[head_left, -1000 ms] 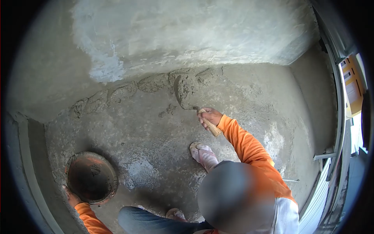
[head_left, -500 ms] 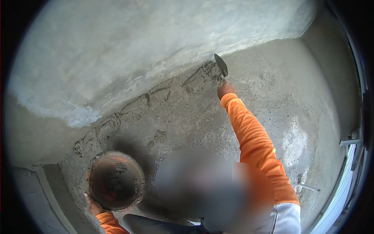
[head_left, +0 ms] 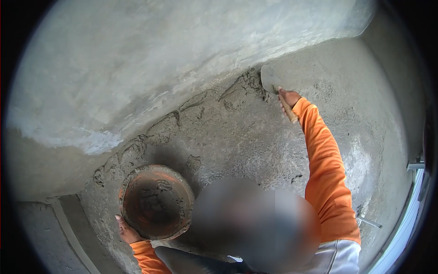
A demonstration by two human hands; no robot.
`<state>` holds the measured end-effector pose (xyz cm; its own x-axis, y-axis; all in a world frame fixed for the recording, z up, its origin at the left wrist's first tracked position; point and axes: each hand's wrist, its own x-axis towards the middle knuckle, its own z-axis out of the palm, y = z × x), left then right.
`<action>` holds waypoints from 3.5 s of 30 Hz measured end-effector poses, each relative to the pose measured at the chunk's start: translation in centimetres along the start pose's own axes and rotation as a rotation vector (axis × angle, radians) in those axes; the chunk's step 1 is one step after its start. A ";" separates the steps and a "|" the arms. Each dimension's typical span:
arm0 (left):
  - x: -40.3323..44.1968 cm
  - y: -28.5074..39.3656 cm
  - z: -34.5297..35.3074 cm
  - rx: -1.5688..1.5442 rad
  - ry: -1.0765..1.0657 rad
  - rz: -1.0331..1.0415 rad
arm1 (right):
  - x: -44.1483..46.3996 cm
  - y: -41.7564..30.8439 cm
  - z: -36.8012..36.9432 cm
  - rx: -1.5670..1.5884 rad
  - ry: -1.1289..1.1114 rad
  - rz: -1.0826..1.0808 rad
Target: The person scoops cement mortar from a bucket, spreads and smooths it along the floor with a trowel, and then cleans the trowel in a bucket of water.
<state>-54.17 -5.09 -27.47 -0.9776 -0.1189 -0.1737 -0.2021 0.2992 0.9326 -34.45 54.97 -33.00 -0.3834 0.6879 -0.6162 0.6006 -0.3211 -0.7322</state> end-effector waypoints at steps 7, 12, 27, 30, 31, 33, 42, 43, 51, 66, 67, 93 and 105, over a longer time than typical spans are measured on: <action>-0.5 0.7 0.9 -0.103 0.018 -0.007 | 4.1 1.6 6.5 0.139 -0.243 0.131; -1.2 1.9 1.8 -0.118 -0.013 0.023 | -0.4 1.2 12.5 0.139 -0.306 0.176; -2.5 2.1 3.6 -0.058 -0.005 0.074 | 8.7 1.6 3.3 -0.954 0.204 -0.067; -2.4 1.9 3.0 0.023 0.012 0.062 | 7.9 1.5 2.9 -0.690 0.082 0.138; -2.5 2.1 3.3 0.032 -0.007 0.074 | 6.6 1.7 3.3 -0.611 0.078 0.115; -3.1 2.8 3.5 0.008 -0.021 0.087 | 5.4 3.2 3.7 -0.567 0.020 0.138; -1.5 1.3 1.9 0.070 0.081 -0.073 | 2.9 0.6 -0.7 -0.142 0.033 0.126; -1.2 1.3 1.5 0.146 0.118 -0.121 | 4.5 0.8 -0.6 -0.077 0.012 0.160; -1.4 0.1 -3.4 0.059 0.180 -0.224 | 9.4 2.3 0.7 -0.812 0.162 -0.077; -0.5 -7.3 -18.0 0.157 0.436 -0.285 | 2.1 0.6 -1.4 -0.307 -0.091 0.191; -0.6 -7.5 -18.6 0.154 0.443 -0.292 | 2.3 0.5 -2.2 -0.247 -0.080 0.189; -0.7 -10.2 -23.5 0.088 0.473 -0.237 | 3.1 -1.4 8.1 -0.801 -0.053 0.133; -2.7 -5.8 -18.7 0.021 0.584 -0.287 | -8.0 0.7 29.3 -0.009 -0.353 0.221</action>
<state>-49.25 -24.21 -26.49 -0.6928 -0.6903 -0.2086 -0.4573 0.1969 0.8672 -51.48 30.14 -37.10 -0.4602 0.3374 -0.8212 0.7009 -0.4296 -0.5693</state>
